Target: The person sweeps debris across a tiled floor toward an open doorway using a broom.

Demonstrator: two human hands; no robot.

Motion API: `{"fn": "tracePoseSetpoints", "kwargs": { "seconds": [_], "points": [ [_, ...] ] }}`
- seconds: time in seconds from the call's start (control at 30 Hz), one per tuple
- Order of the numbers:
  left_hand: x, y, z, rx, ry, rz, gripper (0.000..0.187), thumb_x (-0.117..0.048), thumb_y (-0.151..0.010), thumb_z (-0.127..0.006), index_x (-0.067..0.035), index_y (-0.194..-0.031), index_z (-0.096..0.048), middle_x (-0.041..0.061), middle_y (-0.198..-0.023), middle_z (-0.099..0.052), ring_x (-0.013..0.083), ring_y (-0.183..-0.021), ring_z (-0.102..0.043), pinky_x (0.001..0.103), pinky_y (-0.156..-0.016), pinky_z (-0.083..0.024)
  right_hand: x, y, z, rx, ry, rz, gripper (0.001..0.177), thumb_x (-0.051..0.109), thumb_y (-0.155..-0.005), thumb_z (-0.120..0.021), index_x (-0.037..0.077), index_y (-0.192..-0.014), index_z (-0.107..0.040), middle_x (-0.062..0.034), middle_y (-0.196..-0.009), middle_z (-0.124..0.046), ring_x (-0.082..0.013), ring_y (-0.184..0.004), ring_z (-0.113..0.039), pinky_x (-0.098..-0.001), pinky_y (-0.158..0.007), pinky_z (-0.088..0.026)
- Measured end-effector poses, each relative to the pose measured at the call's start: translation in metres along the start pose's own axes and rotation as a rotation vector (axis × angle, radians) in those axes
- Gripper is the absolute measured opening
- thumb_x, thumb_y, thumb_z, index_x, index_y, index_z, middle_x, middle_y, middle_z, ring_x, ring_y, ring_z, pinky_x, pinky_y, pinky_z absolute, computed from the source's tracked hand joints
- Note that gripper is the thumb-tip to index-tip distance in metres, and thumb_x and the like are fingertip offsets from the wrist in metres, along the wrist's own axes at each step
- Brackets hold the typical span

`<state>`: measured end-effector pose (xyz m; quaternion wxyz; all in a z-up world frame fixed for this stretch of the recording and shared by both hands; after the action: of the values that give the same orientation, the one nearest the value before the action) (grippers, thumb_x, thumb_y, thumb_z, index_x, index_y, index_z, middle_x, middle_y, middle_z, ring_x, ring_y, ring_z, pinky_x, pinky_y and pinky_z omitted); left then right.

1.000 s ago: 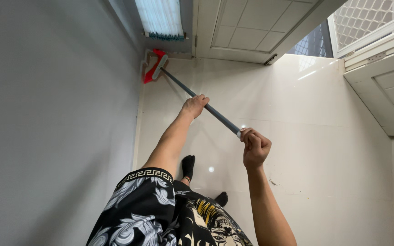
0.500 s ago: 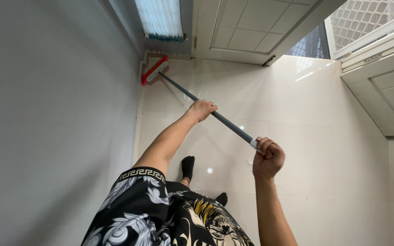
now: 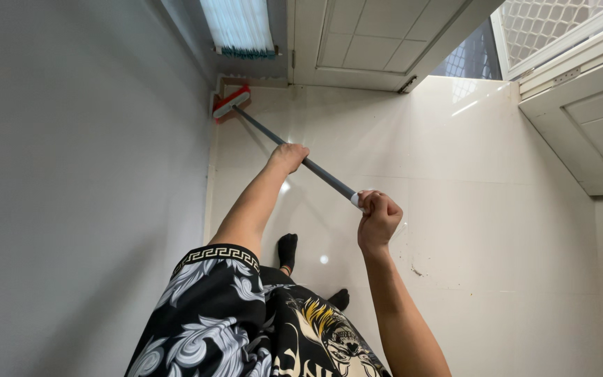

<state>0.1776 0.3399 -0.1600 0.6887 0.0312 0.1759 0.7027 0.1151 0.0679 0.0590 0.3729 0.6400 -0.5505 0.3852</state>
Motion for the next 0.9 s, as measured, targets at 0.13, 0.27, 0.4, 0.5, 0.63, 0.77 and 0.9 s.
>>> {"fn": "tracePoseSetpoints", "kwargs": {
  "seconds": [0.13,0.27,0.4,0.5,0.63,0.77,0.9],
  "points": [
    [-0.022,0.009,-0.002,0.08,-0.074,-0.012,0.021,-0.001,-0.089,-0.061,-0.013,-0.106,-0.066,0.009,-0.104,-0.071,0.0315,-0.104,-0.071,0.043,-0.084,-0.058,0.019,-0.007,0.014,0.062,0.006,0.006,0.04,-0.005,-0.096,-0.044,0.003,-0.057,-0.04,-0.005,-0.059,-0.041,-0.0177,-0.063,-0.043,-0.038,-0.086,-0.052],
    [-0.04,0.032,-0.005,0.009,-0.071,0.023,0.019,-0.001,-0.089,-0.062,-0.012,-0.105,-0.066,0.01,-0.104,-0.071,0.0326,-0.103,-0.07,0.044,-0.084,-0.057,0.04,-0.011,0.026,0.161,0.022,-0.08,0.037,-0.006,-0.093,-0.043,0.002,-0.057,-0.043,-0.0055,-0.06,-0.042,-0.0173,-0.063,-0.04,-0.0376,-0.08,-0.048],
    [-0.04,0.05,0.003,-0.019,-0.034,0.048,0.017,-0.001,-0.096,-0.059,-0.012,-0.106,-0.068,0.01,-0.105,-0.072,0.0327,-0.104,-0.071,0.045,-0.086,-0.058,0.047,0.008,0.02,0.296,0.057,-0.054,0.035,-0.007,-0.09,-0.045,0.002,-0.056,-0.041,-0.0059,-0.059,-0.043,-0.0185,-0.063,-0.042,-0.0377,-0.077,-0.047],
    [-0.054,0.067,-0.001,0.049,-0.067,0.047,0.023,0.0,-0.088,-0.064,-0.013,-0.106,-0.068,0.011,-0.105,-0.071,0.0331,-0.104,-0.07,0.044,-0.087,-0.057,0.052,0.022,0.026,0.236,0.084,-0.072,0.036,-0.007,-0.09,-0.045,0.001,-0.055,-0.042,-0.0067,-0.059,-0.044,-0.0186,-0.063,-0.044,-0.0369,-0.072,-0.046],
    [-0.09,0.061,-0.005,0.163,-0.039,0.076,0.027,0.001,-0.083,-0.07,-0.012,-0.106,-0.07,0.01,-0.108,-0.072,0.0318,-0.107,-0.069,0.043,-0.087,-0.058,0.066,0.028,0.055,0.194,0.082,-0.053,0.037,-0.006,-0.091,-0.045,0.003,-0.055,-0.042,-0.0058,-0.058,-0.043,-0.0175,-0.061,-0.043,-0.0378,-0.079,-0.052],
    [-0.142,0.047,-0.017,0.296,-0.159,0.0,0.026,-0.005,-0.08,-0.075,-0.01,-0.105,-0.077,0.011,-0.111,-0.073,0.0301,-0.108,-0.071,0.041,-0.088,-0.059,0.092,0.03,0.09,0.141,0.033,-0.019,0.039,-0.005,-0.094,-0.046,0.003,-0.056,-0.043,-0.0059,-0.057,-0.042,-0.0175,-0.059,-0.041,-0.039,-0.077,-0.05],
    [-0.189,0.034,-0.025,0.233,-0.11,-0.042,0.024,-0.003,-0.081,-0.074,-0.011,-0.103,-0.077,0.01,-0.11,-0.073,0.0297,-0.107,-0.072,0.041,-0.086,-0.061,0.125,0.038,0.122,0.11,0.08,0.016,0.037,-0.005,-0.093,-0.045,0.002,-0.057,-0.046,-0.0075,-0.059,-0.045,-0.0186,-0.061,-0.043,-0.0396,-0.081,-0.051]
  ]
}}
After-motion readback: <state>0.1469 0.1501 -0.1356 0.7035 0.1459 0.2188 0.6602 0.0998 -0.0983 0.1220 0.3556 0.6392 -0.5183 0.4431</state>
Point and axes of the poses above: each hand's wrist, its own y-axis away from the middle knuckle, its own z-axis out of the back of the hand, x = y × z, the point moved 1 cm from there along -y, towards the middle knuckle
